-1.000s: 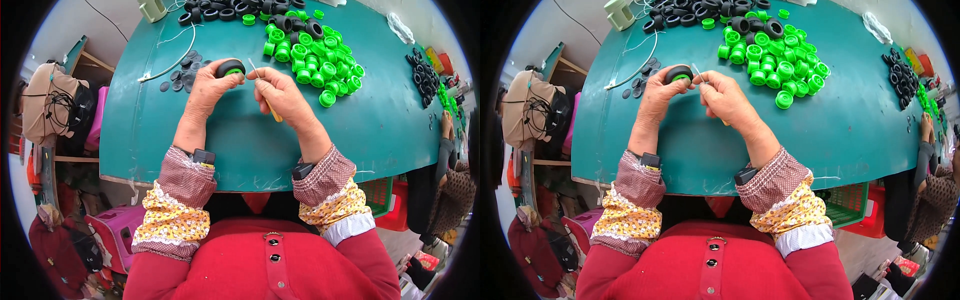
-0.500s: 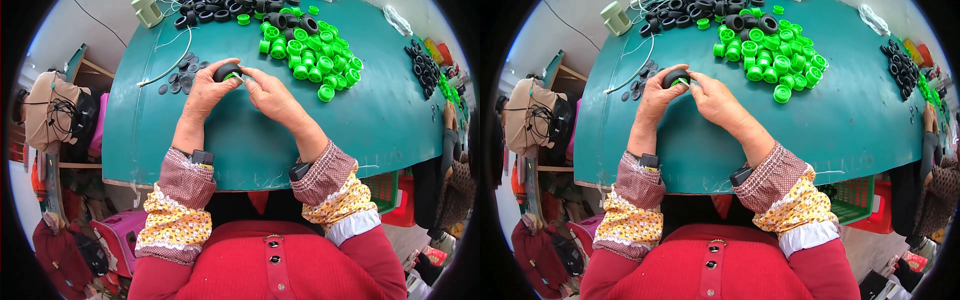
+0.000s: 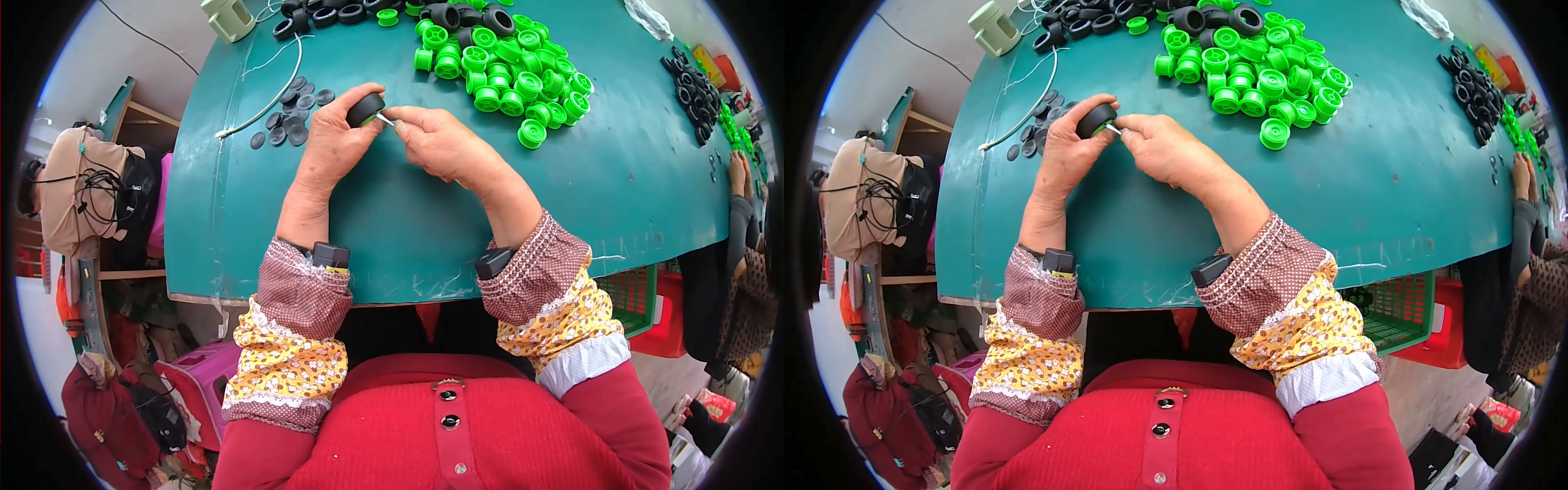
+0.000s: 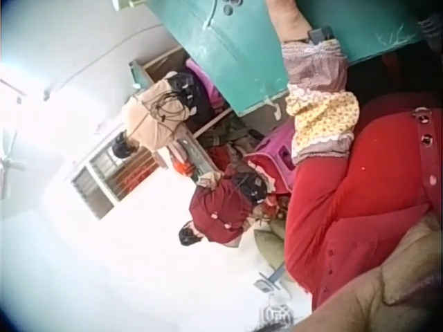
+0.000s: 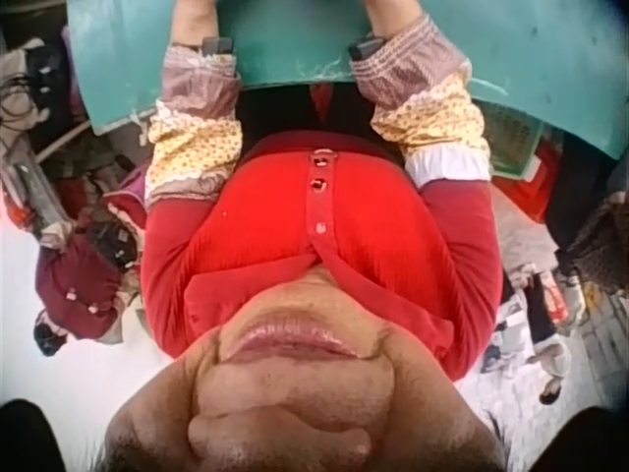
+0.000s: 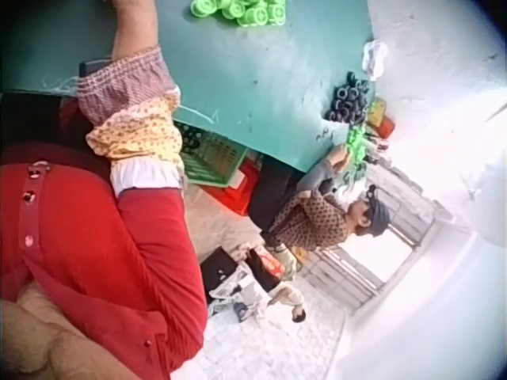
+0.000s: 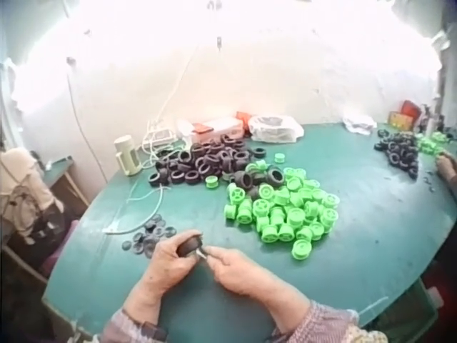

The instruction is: Manually assembling small black plastic tires onto green plastic wheel hubs using a small prying tool.

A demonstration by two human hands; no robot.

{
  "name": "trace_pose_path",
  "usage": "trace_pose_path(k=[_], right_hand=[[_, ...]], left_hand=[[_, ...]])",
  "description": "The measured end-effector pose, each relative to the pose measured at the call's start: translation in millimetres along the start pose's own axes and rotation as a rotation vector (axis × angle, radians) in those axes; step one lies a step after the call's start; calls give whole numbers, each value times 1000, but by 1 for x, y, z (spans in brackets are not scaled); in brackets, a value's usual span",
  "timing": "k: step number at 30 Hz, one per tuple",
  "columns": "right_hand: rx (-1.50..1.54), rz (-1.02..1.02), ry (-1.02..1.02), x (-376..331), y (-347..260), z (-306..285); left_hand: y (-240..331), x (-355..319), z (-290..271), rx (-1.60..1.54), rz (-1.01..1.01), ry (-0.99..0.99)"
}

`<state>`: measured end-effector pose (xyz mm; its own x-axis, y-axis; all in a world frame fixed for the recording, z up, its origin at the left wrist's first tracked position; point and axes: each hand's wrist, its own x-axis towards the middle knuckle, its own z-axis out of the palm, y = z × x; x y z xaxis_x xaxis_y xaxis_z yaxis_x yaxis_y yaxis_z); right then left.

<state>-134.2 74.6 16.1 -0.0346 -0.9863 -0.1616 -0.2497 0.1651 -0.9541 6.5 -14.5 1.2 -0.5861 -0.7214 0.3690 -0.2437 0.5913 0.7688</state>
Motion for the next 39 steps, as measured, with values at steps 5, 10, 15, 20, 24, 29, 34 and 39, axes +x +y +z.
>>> trace_pose_path(k=[5, 10, 15, 20, 24, 29, 34, 39], right_hand=[[40, 19, -18, -1, -1, -1], [191, 66, -88, -3, -3, -2], [312, 91, -129, -5, -5, -3], [245, 89, -121, -4, -5, -1], [311, 107, -127, -5, -5, -1], [170, 129, -100, -2, -2, 0], [-66, -20, 20, 2, 1, 5], [-294, -322, 290, 13, 22, 14]], left_hand=[[2, -1, -2, -215, -97, -48], [5, -2, -3, -238, -112, -50], [4, -1, -3, -278, -123, -66], [6, -1, -3, -259, -116, -78], [4, -4, -1, -249, -110, -57], [11, -9, 4, 150, 114, 35], [10, -8, 4, 209, 177, 60], [12, -7, 5, 180, 109, 66]])
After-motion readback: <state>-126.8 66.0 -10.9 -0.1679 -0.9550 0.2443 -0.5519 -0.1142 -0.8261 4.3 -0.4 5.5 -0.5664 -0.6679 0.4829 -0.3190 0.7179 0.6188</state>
